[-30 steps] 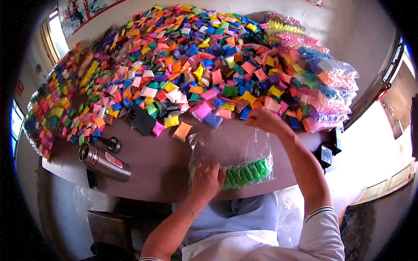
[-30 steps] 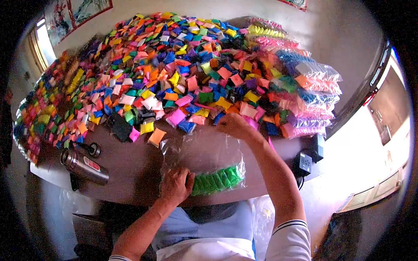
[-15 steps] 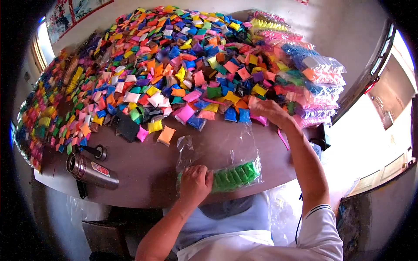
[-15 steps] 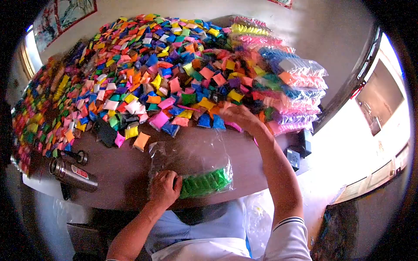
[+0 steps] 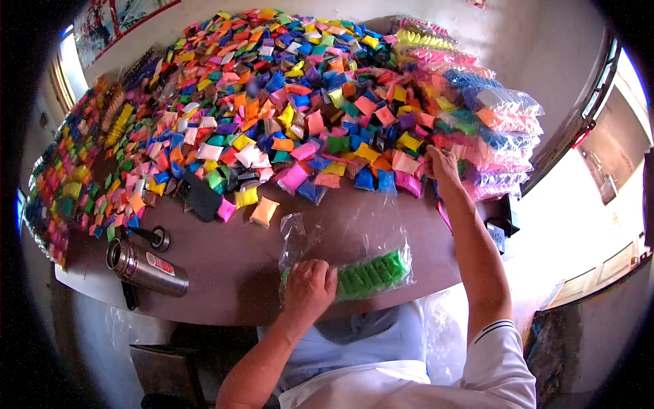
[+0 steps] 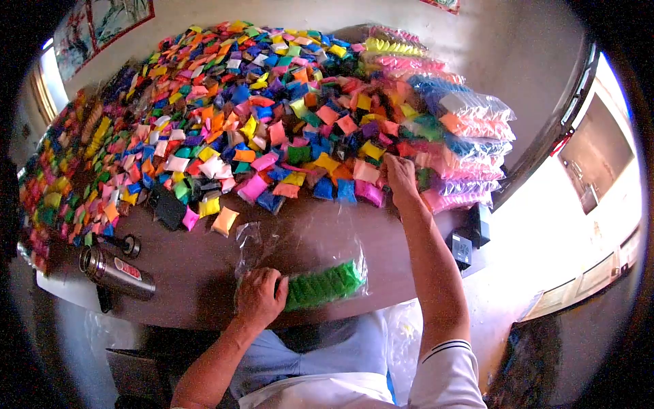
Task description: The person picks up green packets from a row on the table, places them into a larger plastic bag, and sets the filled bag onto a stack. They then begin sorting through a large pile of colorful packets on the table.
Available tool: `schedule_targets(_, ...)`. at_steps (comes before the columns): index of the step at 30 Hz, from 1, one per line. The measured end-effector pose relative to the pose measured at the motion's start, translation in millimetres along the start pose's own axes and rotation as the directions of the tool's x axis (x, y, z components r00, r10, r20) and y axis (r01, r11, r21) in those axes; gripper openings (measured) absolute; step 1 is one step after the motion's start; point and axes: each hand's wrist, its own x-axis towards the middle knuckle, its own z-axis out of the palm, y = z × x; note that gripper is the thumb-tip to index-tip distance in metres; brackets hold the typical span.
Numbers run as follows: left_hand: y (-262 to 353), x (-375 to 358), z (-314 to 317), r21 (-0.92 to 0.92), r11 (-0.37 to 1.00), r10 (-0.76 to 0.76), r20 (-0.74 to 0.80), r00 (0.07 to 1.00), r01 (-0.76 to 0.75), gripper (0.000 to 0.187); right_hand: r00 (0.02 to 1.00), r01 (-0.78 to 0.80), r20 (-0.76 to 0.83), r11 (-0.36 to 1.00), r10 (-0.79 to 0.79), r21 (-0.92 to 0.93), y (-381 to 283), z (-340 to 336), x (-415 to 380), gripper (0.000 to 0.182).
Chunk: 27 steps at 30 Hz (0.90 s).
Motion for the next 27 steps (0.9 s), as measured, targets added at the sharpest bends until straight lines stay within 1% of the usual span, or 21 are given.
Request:
schedule_targets(1, 0.7, 0.2, -0.2, 0.003, 1.0, 0.0, 0.0, 1.0, 0.0, 0.017, 0.998, -0.006, -0.058, 0.997, 0.001, -0.079, -7.0, -4.3, -3.0, 0.035)
schedule_targets(2, 0.6, -0.2, 0.1, 0.008, 1.0, -0.002, 0.002, 1.0, 0.002, 0.017, 0.998, -0.006, -0.058, 0.997, 0.001, -0.08, -9.9, -3.2, -6.2, 0.035)
schedule_targets(3, 0.1, -0.1, 1.4, 0.008, 1.0, -0.004, 0.001, 1.0, 0.004, 0.017, 0.986, 0.165, 0.038, 0.935, -0.161, -0.315, -18.9, 8.8, -16.9, 0.033)
schedule_targets(4, 0.3, -2.0, 3.1, 0.02, 1.0, -0.016, -0.018, 1.0, 0.016, 0.018, 0.943, 0.333, 0.17, 0.793, -0.287, -0.509, -23.9, 24.0, -29.3, 0.032)
schedule_targets(5, 0.7, -4.8, 4.0, 0.034, 0.999, -0.028, -0.035, 0.999, 0.029, 0.019, 0.877, 0.476, 0.241, 0.676, -0.417, -0.563, -23.7, 43.3, -44.3, 0.029)
schedule_targets(6, -0.3, -5.3, 4.9, 0.043, 0.998, -0.033, -0.033, 0.999, 0.035, 0.019, 0.803, 0.594, 0.399, 0.532, -0.443, -0.604, -43.6, 63.1, -68.0, 0.026)
schedule_targets(7, -1.8, -4.1, 6.4, 0.028, 1.0, -0.012, -0.033, 0.999, 0.013, 0.02, 0.651, 0.739, 0.604, 0.201, -0.46, -0.643, -22.9, 73.6, -52.9, 0.026)
schedule_targets(8, -3.1, -3.2, 7.6, 0.014, 1.0, 0.011, -0.035, 0.999, -0.01, 0.021, 0.652, 0.754, 0.593, 0.315, -0.473, -0.577, -42.2, 99.8, -87.1, 0.032)
schedule_targets(9, -4.2, -3.4, 8.4, 0.022, 1.0, 0.009, -0.038, 0.999, -0.008, 0.021, 0.611, 0.791, 0.723, 0.281, -0.321, -0.543, -16.4, 113.0, -73.4, 0.041)
schedule_targets(11, -5.6, -4.4, 9.1, 0.003, 1.0, 0.014, -0.031, 0.999, -0.014, 0.021, 0.622, 0.781, 0.767, 0.197, -0.156, -0.593, 6.6, 145.7, -75.8, 0.049)
schedule_targets(12, -5.1, -4.3, 7.9, 0.009, 1.0, 0.013, -0.035, 0.999, -0.012, 0.021, 0.617, 0.785, 0.77, 0.197, -0.162, -0.587, 8.1, 159.5, -79.8, 0.049)
schedule_targets(14, -4.0, -4.0, 5.9, 0.008, 1.0, 0.013, -0.01, 1.0, -0.013, 0.02, 0.625, 0.78, 0.774, -0.053, 0.103, -0.623, 8.6, 179.8, -84.6, 0.055)
schedule_targets(15, -4.1, -4.8, 6.4, 0.012, 1.0, 0.009, -0.014, 1.0, -0.009, 0.02, 0.64, 0.76, 0.762, 0.066, 0.1, -0.647, 13.9, 183.3, -81.7, 0.054)
schedule_targets(16, -5.1, -6.0, 8.2, 0.0, 1.0, 0.015, -0.033, 0.999, -0.015, 0.019, 0.635, 0.764, 0.766, 0.066, 0.099, -0.642, 21.0, 184.6, -76.5, 0.054)
schedule_targets(18, -7.0, -7.9, 10.5, -0.009, 1.0, 0.02, -0.051, 0.999, -0.02, 0.018, 0.534, 0.837, 0.846, 0.137, 0.007, -0.529, 21.1, 185.5, -70.8, 0.051)
schedule_targets(19, -7.1, -8.3, 12.0, 0.0, 0.999, 0.033, -0.067, 0.997, -0.033, 0.018, 0.532, 0.838, 0.847, 0.137, 0.008, -0.528, 14.2, 185.4, -70.3, 0.051)
schedule_targets(21, -8.2, -9.5, 15.3, 0.006, 0.999, 0.045, -0.081, 0.996, -0.045, 0.017, 0.449, 0.813, 0.893, 0.395, 0.042, -0.427, 1.2, 181.8, -69.8, 0.045)
schedule_targets(22, -8.9, -10.0, 17.6, 0.04, 0.998, 0.061, -0.106, 0.992, -0.057, 0.017, 0.449, 0.812, 0.892, 0.395, 0.045, -0.429, 5.4, 183.2, -70.5, 0.045)
schedule_targets(24, -7.1, -10.3, 19.3, 0.067, 0.995, 0.077, -0.128, 0.989, -0.069, 0.017, 0.266, 0.96, 0.964, 0.092, -0.008, -0.265, 16.7, 186.9, -77.9, 0.03)
schedule_targets(25, -6.4, -8.4, 18.4, 0.052, 0.998, 0.051, -0.095, 0.994, -0.047, 0.017, 0.269, 0.959, 0.963, 0.093, -0.004, -0.267, 7.1, 183.0, -92.5, 0.03)
schedule_targets(27, -7.1, -6.6, 17.5, 0.035, 0.999, 0.027, -0.061, 0.998, -0.025, 0.017, 0.388, 0.918, 0.92, 0.064, 0.06, -0.391, -33.5, 170.9, -136.0, 0.022)
